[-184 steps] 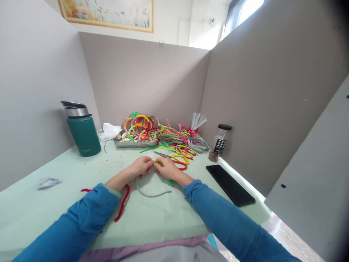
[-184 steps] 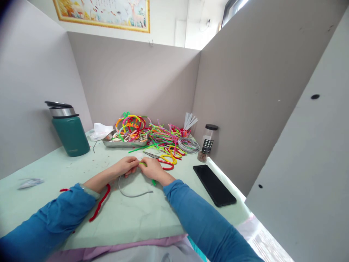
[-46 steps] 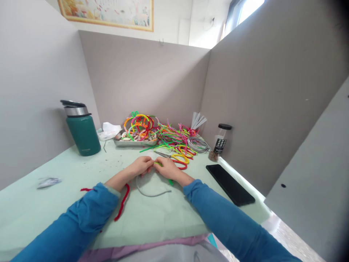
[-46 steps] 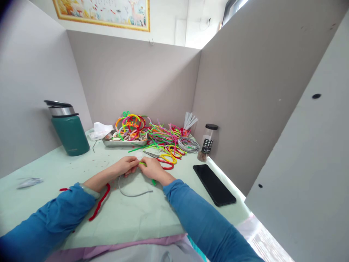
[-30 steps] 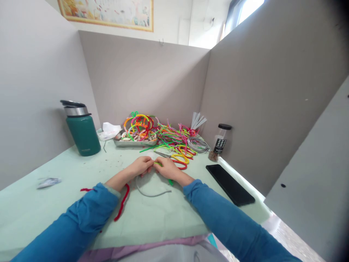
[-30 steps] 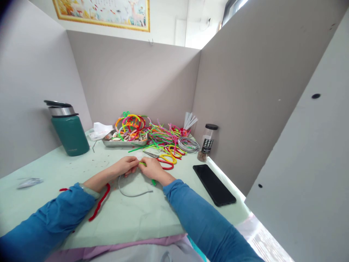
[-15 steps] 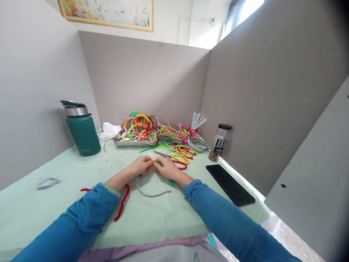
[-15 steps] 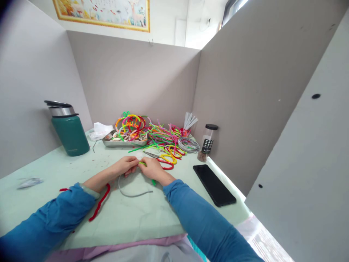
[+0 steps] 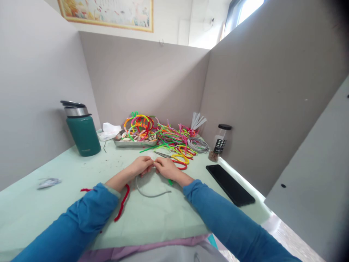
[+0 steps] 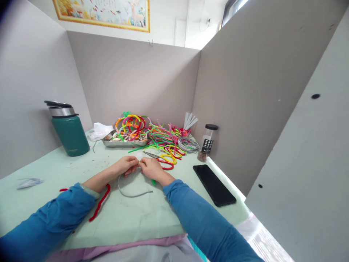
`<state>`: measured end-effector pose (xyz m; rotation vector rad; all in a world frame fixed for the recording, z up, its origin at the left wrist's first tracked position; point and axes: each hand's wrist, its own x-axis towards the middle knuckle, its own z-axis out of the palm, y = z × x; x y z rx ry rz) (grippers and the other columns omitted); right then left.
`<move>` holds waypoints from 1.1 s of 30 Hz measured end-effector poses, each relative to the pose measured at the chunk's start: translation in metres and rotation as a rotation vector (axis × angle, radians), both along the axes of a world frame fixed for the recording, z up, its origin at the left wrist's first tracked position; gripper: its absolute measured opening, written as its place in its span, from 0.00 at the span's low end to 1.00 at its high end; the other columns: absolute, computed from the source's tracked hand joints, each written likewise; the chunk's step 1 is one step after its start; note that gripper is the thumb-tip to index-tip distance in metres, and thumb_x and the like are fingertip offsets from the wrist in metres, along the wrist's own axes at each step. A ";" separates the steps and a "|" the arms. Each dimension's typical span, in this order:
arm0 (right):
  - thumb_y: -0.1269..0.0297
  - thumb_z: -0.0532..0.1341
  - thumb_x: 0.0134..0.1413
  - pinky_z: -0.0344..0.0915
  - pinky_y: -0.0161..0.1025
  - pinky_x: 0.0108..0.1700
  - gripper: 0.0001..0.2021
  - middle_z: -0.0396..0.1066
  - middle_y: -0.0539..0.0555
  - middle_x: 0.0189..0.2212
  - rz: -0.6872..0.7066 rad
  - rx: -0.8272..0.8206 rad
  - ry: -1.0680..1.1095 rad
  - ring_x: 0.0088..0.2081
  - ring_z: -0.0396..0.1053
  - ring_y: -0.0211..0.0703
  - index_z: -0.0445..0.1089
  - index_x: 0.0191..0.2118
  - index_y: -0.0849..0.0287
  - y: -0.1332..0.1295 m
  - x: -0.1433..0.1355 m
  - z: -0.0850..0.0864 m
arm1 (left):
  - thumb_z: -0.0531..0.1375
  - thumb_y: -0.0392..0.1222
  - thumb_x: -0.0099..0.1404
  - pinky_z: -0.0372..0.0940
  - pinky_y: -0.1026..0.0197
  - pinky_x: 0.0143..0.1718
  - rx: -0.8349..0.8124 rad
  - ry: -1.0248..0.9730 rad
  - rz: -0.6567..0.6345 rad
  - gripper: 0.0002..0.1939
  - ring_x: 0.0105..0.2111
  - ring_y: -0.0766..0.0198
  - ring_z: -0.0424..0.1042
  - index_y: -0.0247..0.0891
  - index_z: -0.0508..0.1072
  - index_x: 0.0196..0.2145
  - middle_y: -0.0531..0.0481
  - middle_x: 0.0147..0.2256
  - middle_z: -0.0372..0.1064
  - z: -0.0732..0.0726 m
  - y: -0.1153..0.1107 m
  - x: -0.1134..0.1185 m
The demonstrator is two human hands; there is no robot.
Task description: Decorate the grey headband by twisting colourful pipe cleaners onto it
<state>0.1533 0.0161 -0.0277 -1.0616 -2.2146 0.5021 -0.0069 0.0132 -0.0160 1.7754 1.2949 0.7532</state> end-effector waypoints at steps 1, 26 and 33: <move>0.66 0.51 0.57 0.54 0.31 0.30 0.11 0.69 0.49 0.23 0.000 -0.001 0.002 0.27 0.63 0.35 0.67 0.29 0.60 0.001 0.000 0.000 | 0.51 0.50 0.55 0.49 0.69 0.12 0.011 0.023 0.009 0.14 0.10 0.74 0.52 0.37 0.59 0.21 0.58 0.14 0.56 -0.001 0.001 0.000; 0.65 0.52 0.55 0.54 0.31 0.31 0.10 0.69 0.50 0.23 -0.102 0.001 0.041 0.28 0.63 0.36 0.69 0.30 0.59 -0.003 -0.003 0.005 | 0.52 0.45 0.56 0.56 0.68 0.27 0.496 0.232 0.098 0.09 0.25 0.68 0.64 0.37 0.67 0.27 0.53 0.26 0.68 0.007 0.001 -0.002; 0.66 0.52 0.55 0.54 0.31 0.31 0.10 0.69 0.50 0.22 -0.086 -0.005 0.073 0.27 0.63 0.36 0.68 0.28 0.60 0.001 -0.002 0.002 | 0.52 0.44 0.56 0.55 0.68 0.27 0.524 0.283 0.100 0.09 0.24 0.69 0.63 0.37 0.69 0.27 0.53 0.27 0.70 0.012 -0.004 -0.001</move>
